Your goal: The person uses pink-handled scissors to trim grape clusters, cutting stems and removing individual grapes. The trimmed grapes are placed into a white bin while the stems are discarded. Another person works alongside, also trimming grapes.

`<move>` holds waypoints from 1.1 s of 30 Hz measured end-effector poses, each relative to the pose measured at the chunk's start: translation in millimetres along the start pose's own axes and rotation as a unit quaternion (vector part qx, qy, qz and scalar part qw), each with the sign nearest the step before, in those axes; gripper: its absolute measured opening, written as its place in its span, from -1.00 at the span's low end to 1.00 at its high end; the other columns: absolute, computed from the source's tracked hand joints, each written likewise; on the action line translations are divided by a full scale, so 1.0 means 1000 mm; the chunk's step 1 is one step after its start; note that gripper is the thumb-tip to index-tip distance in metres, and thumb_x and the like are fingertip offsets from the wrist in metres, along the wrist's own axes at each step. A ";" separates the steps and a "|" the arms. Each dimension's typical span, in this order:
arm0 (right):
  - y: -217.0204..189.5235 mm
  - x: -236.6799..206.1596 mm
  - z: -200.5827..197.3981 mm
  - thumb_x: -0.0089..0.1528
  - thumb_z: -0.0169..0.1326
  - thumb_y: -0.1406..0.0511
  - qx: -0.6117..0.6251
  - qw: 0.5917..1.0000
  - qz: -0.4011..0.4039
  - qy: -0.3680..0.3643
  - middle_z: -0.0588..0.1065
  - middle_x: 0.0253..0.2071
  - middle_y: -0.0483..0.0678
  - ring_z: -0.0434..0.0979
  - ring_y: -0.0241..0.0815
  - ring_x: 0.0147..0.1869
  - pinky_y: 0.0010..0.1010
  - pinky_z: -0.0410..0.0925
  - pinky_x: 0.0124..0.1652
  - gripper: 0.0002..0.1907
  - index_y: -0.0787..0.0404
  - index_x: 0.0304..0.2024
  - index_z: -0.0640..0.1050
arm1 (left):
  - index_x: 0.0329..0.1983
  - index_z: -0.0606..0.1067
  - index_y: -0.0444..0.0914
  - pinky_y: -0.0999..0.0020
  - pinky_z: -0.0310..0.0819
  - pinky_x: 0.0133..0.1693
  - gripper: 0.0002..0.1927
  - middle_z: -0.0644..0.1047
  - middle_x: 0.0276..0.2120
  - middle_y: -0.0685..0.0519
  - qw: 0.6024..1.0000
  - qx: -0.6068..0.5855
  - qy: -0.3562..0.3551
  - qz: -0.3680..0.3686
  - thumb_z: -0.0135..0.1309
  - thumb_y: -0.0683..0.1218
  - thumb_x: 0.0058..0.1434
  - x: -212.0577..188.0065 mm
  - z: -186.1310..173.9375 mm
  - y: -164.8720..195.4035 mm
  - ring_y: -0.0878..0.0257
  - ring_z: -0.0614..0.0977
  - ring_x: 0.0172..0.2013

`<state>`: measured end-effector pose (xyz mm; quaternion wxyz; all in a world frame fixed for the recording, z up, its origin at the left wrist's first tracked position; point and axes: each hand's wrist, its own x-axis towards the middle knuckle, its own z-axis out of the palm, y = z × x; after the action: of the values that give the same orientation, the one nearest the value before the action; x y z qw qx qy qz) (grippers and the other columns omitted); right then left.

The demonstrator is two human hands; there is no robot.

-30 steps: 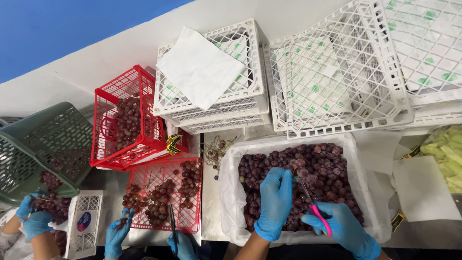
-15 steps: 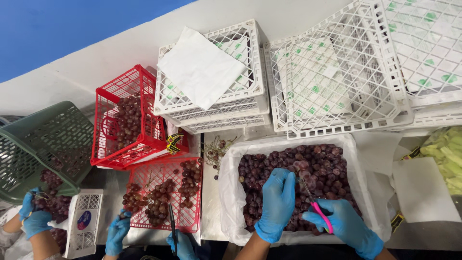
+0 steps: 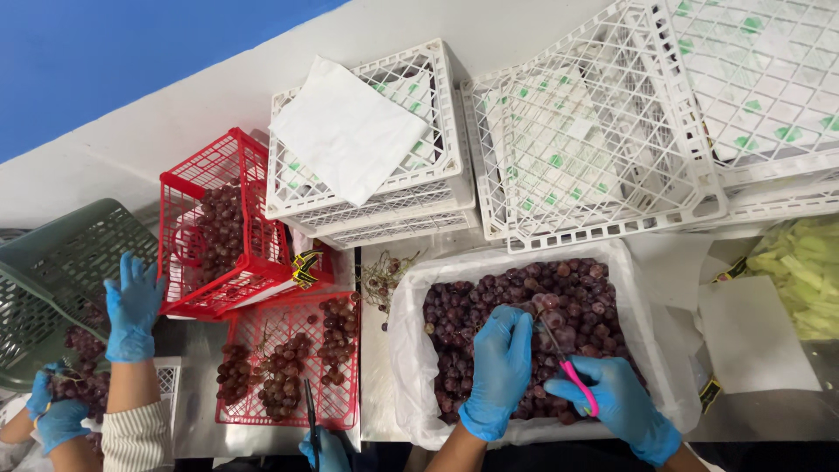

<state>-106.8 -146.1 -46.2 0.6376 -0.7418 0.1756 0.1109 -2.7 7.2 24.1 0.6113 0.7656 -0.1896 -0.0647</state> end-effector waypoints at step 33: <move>-0.010 0.009 -0.016 0.13 0.29 0.05 -0.057 0.994 0.035 -0.081 0.54 -0.67 -0.04 0.48 -0.25 -0.55 -0.35 0.36 -0.43 -0.59 0.29 -0.50 0.62 | -0.25 0.47 -0.40 0.42 0.39 -0.23 -0.86 0.45 -0.34 0.05 0.996 -0.074 0.030 -0.045 0.00 -0.20 0.40 0.008 0.000 -0.023 0.34 0.44 -0.33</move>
<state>-95.3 -161.9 -38.3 0.6020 -0.7591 0.1425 0.2024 9.2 8.6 2.6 0.6685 0.7273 -0.1311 -0.0828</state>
